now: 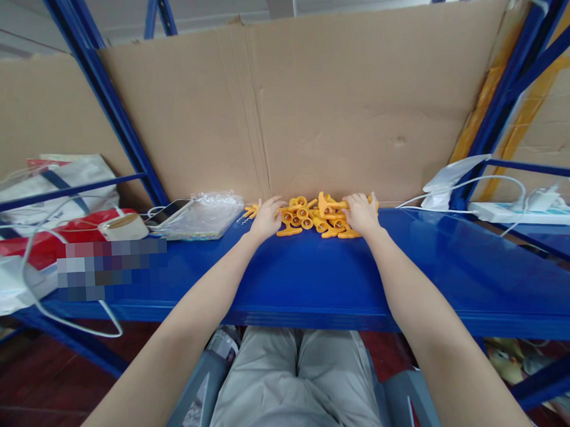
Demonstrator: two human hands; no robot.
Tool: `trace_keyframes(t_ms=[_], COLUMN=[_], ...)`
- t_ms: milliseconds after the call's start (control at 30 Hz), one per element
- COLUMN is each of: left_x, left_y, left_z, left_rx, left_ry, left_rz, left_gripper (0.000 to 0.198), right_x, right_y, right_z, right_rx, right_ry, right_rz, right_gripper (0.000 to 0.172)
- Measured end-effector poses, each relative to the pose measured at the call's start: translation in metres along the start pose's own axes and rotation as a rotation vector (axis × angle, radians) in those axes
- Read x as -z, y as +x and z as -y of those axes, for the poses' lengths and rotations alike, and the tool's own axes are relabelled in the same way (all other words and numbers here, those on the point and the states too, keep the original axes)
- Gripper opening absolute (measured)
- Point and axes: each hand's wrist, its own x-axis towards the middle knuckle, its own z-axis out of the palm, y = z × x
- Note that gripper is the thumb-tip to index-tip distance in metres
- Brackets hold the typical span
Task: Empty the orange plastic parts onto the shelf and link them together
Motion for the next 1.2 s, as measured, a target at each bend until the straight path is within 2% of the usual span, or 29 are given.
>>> trace_keyframes(t_ms=[200,400,533,733,1033,1200], left_x=[0.008,0.006,0.002,0.000,0.000,-0.002], left_y=[-0.002,-0.006,-0.007,-0.006,-0.004,-0.003], left_z=[-0.018,-0.046,-0.054,-0.048,-0.043,-0.039], left_rx=[-0.191,-0.394,-0.347,-0.309,-0.336,-0.367], left_ry=[0.015,0.018,0.029,0.064,0.093,0.086], left_rz=[-0.088,-0.040,-0.003,0.018,0.054,0.069], left_gripper=[0.044,0.040,0.037,0.031,0.029,0.028], right_x=[0.012,0.016,0.017,0.018,0.019,0.016], right_y=[0.004,0.004,0.002,0.000,0.000,0.001], right_z=[0.030,0.061,0.071,0.072,0.074,0.072], right_rx=[0.137,0.333,0.382,0.408,0.353,0.373], right_ry=[0.003,0.014,-0.002,0.002,0.009,0.017], right_rz=[-0.040,-0.055,-0.039,-0.024,0.071,0.077], right_gripper=[0.034,0.033,0.034,0.031,0.037,0.033])
